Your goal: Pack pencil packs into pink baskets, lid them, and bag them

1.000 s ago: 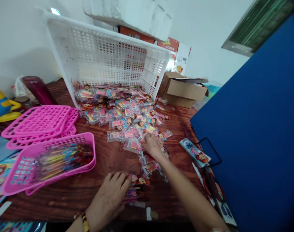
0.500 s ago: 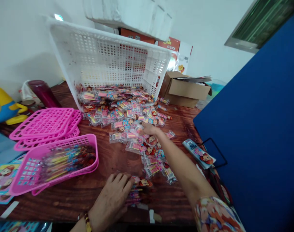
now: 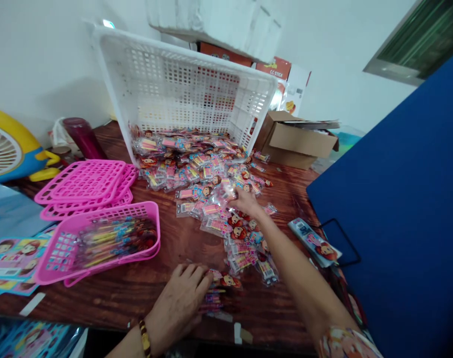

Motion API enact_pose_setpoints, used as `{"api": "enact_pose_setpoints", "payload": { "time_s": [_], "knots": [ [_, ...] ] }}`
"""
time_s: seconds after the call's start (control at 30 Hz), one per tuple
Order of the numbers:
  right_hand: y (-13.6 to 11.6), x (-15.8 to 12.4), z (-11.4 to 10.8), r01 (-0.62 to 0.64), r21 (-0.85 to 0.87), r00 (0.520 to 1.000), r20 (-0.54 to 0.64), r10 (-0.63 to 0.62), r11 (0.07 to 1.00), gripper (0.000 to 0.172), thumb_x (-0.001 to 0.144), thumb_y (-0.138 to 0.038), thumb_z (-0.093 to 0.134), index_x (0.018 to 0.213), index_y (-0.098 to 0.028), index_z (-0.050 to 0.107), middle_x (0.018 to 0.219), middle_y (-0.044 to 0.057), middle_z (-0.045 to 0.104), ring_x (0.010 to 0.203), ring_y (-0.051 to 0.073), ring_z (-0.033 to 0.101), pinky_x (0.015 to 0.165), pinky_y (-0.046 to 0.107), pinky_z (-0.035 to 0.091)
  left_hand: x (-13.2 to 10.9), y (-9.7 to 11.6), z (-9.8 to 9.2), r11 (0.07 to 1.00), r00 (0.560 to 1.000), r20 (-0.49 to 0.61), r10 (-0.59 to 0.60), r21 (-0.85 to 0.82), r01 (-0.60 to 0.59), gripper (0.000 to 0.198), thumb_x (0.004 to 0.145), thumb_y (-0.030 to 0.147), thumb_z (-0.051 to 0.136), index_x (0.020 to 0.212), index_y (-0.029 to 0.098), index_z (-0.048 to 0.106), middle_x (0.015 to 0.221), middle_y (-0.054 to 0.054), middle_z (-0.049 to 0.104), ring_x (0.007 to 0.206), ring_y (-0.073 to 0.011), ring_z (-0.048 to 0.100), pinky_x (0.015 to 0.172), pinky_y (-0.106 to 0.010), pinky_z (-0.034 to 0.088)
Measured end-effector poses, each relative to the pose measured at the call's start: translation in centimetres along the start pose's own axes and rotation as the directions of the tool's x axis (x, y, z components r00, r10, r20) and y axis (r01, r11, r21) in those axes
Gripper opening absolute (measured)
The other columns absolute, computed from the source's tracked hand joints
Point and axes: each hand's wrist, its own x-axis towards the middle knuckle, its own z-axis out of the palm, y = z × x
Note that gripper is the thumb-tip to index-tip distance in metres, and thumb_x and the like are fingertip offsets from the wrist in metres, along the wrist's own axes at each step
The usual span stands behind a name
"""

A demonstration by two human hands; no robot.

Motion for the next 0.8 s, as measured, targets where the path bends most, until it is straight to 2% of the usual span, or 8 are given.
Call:
{"api": "enact_pose_setpoints", "payload": {
  "time_s": [0.1,0.17,0.33,0.4,0.57,0.67,0.73,0.8],
  "knots": [
    [0.7,0.8,-1.6,0.080,0.030,0.995,0.064,-0.082,0.996,0.053,0.081,-0.039,0.059,0.129,-0.017,0.050,0.115,0.006,0.064,0.092,0.021,0.059,0.079,0.029,0.043,0.0,0.0,0.1,1.000,1.000,0.013,-0.005,0.006,0.005,0.072,0.072,0.031,0.071,0.136,0.022,0.041,0.139,-0.010,0.047,0.121,-0.0280,0.043,0.105,-0.046,0.031],
    [-0.3,1.4,-1.9,0.169,0.029,0.974,0.145,-0.171,0.985,0.059,0.074,-0.037,0.069,0.128,-0.022,0.053,0.115,0.002,0.065,0.091,0.018,0.060,0.077,0.025,0.043,0.1,-0.1,0.3,1.000,1.000,0.016,-0.012,0.003,0.012,0.071,0.072,0.030,0.071,0.136,0.022,0.042,0.139,-0.010,0.048,0.119,-0.0279,0.044,0.104,-0.045,0.032],
    [-4.5,2.5,-0.4,0.305,-0.130,0.916,0.310,-0.253,0.943,0.053,0.061,-0.022,0.080,0.111,-0.023,0.064,0.098,0.005,0.072,0.093,0.025,0.063,0.095,0.039,0.038,0.2,-0.4,0.8,1.000,1.000,0.003,0.002,0.002,-0.002,0.071,0.071,0.030,0.070,0.136,0.021,0.041,0.140,-0.009,0.048,0.121,-0.0287,0.043,0.104,-0.046,0.031],
    [-5.4,2.2,0.1,0.327,-0.188,0.918,0.296,-0.264,0.926,0.045,0.065,-0.018,0.076,0.109,-0.020,0.065,0.099,0.008,0.071,0.098,0.027,0.062,0.100,0.046,0.033,0.1,-0.4,0.9,1.000,1.000,-0.005,0.002,0.002,-0.002,0.071,0.071,0.029,0.069,0.136,0.021,0.041,0.141,-0.009,0.047,0.121,-0.0287,0.042,0.104,-0.046,0.030],
    [-5.4,0.1,0.4,0.372,-0.260,0.926,0.171,-0.336,0.891,0.038,0.079,-0.019,0.063,0.116,-0.018,0.061,0.130,0.017,0.056,0.122,0.032,0.048,0.105,0.048,0.026,0.0,-0.2,0.5,1.000,1.000,0.008,-0.004,0.016,0.004,0.073,0.071,0.026,0.069,0.137,0.021,0.040,0.141,-0.009,0.047,0.122,-0.0279,0.042,0.106,-0.045,0.030],
    [-4.5,-0.3,0.0,0.344,-0.225,0.938,0.117,-0.325,0.912,0.036,0.075,-0.025,0.067,0.110,-0.017,0.062,0.117,0.014,0.064,0.115,0.031,0.052,0.105,0.047,0.026,0.0,0.0,0.1,1.000,1.000,0.017,-0.004,0.016,0.004,0.073,0.072,0.027,0.069,0.138,0.021,0.039,0.140,-0.009,0.048,0.121,-0.0280,0.043,0.105,-0.045,0.031],
    [-3.2,0.1,-1.1,0.250,-0.197,0.968,0.086,-0.237,0.948,0.038,0.078,-0.030,0.065,0.114,-0.017,0.059,0.101,0.010,0.068,0.101,0.028,0.059,0.101,0.046,0.032,0.0,0.0,-0.1,1.000,1.000,0.013,-0.007,0.013,0.007,0.073,0.072,0.028,0.069,0.138,0.021,0.040,0.139,-0.009,0.048,0.120,-0.0281,0.044,0.104,-0.046,0.032],
    [-1.5,0.8,-2.5,0.128,-0.121,0.992,0.028,-0.125,0.984,0.047,0.082,-0.035,0.060,0.123,-0.015,0.052,0.097,0.008,0.068,0.091,0.025,0.061,0.092,0.041,0.040,0.0,0.0,-0.1,1.000,1.000,0.015,-0.004,0.010,0.004,0.074,0.071,0.029,0.070,0.138,0.021,0.040,0.139,-0.009,0.048,0.120,-0.0286,0.044,0.104,-0.046,0.031]
  ]
}}
